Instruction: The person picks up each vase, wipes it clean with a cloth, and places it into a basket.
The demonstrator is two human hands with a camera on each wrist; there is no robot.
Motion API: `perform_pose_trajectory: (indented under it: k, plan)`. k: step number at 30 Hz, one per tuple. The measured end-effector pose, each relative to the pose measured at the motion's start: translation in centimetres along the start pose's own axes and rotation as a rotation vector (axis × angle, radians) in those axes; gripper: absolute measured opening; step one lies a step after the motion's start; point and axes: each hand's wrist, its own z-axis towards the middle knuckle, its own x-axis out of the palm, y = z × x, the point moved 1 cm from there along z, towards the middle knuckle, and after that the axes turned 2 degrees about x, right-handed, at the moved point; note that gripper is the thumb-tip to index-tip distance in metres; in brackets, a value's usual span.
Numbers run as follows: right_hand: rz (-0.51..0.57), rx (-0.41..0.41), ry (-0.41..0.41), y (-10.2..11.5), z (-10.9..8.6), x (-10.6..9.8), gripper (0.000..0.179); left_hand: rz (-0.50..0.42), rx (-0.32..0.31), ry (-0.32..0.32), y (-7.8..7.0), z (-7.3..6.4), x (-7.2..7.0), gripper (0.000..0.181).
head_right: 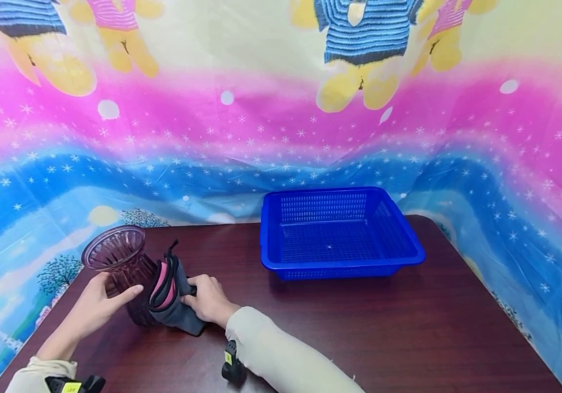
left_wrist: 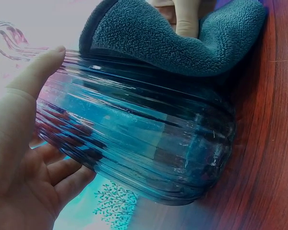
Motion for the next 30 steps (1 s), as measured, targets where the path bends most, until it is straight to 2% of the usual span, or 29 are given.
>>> perform_pose_trajectory:
  k: [9,14,20,30]
  plan:
    - [-0.01,-0.02,-0.015,-0.1,0.0,0.2,0.009,-0.001,-0.001,0.001,-0.1,0.0,-0.1,0.07]
    - [0.003,-0.006,-0.013,0.2,0.0,0.1,0.011,0.007,0.006,-0.001,0.0,0.0,-0.1,0.069]
    - [0.041,0.023,-0.014,0.8,-0.1,-0.1,0.014,0.022,0.021,-0.008,0.2,0.2,0.0,0.066]
    - [0.091,0.013,-0.044,2.4,0.3,-1.0,0.018,0.034,0.033,-0.001,0.3,0.1,0.0,0.065]
